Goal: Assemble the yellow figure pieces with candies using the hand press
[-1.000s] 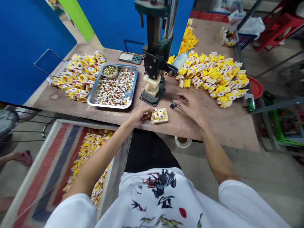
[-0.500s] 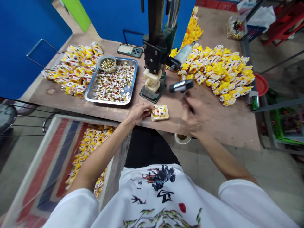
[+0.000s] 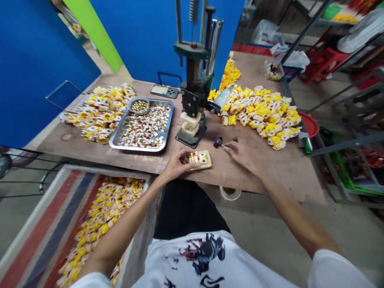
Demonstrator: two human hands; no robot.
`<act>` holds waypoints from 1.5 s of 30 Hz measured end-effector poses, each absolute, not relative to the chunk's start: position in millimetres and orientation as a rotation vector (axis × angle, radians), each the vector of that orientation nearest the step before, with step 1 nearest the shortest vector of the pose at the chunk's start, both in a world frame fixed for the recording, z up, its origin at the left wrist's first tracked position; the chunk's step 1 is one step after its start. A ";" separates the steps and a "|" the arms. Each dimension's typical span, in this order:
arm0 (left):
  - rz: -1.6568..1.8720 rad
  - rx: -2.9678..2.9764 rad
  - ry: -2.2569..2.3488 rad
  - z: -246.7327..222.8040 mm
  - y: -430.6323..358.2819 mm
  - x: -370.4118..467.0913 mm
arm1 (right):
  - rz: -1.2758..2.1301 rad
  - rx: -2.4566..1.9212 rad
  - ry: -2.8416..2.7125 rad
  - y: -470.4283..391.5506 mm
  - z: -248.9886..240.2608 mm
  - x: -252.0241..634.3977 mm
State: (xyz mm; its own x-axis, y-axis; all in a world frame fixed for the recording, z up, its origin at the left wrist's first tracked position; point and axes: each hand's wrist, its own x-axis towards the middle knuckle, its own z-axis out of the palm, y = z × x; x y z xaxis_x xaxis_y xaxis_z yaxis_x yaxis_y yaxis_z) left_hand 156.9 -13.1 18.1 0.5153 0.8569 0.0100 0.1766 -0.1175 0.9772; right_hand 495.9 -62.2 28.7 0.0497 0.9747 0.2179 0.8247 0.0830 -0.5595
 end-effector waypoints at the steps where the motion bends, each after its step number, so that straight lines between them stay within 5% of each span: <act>1: 0.765 1.643 0.885 21.2 -13.0 156.7 | 0.286 -1.803 -1.809 -48.9 30.8 502.2; 6: 1.104 1.586 0.878 60.0 22.2 104.0 | -0.064 -2.048 -1.813 34.4 34.8 530.6; 12: 1.657 1.463 1.767 90.4 118.6 -51.7 | 0.043 -1.827 -2.049 53.1 8.4 543.7; 18: 1.334 1.622 2.152 67.1 179.5 -100.2 | 0.266 -1.604 -1.757 29.9 14.5 530.4; 24: 1.627 1.750 1.802 69.6 128.2 -25.0 | 0.994 -1.591 -1.175 -19.9 57.1 478.4; 30: 1.060 1.727 0.878 54.4 20.6 128.2 | 1.566 -1.291 -1.025 -19.0 72.8 405.1; 38: 1.274 1.505 0.995 18.7 -3.9 169.2 | 1.652 -1.249 -1.015 12.8 46.3 381.6; 45: 1.416 1.323 1.214 18.6 20.4 189.4 | 1.318 -1.347 -0.959 24.3 48.1 428.5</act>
State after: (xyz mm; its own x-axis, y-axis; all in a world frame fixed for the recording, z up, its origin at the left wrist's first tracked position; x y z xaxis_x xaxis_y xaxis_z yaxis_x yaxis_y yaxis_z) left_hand 189.4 20.4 18.6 -0.1014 0.9760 0.1928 0.0415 -0.1894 0.9810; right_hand 428.5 24.3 48.1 0.0982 0.9718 -0.2143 -0.0946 -0.2053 -0.9741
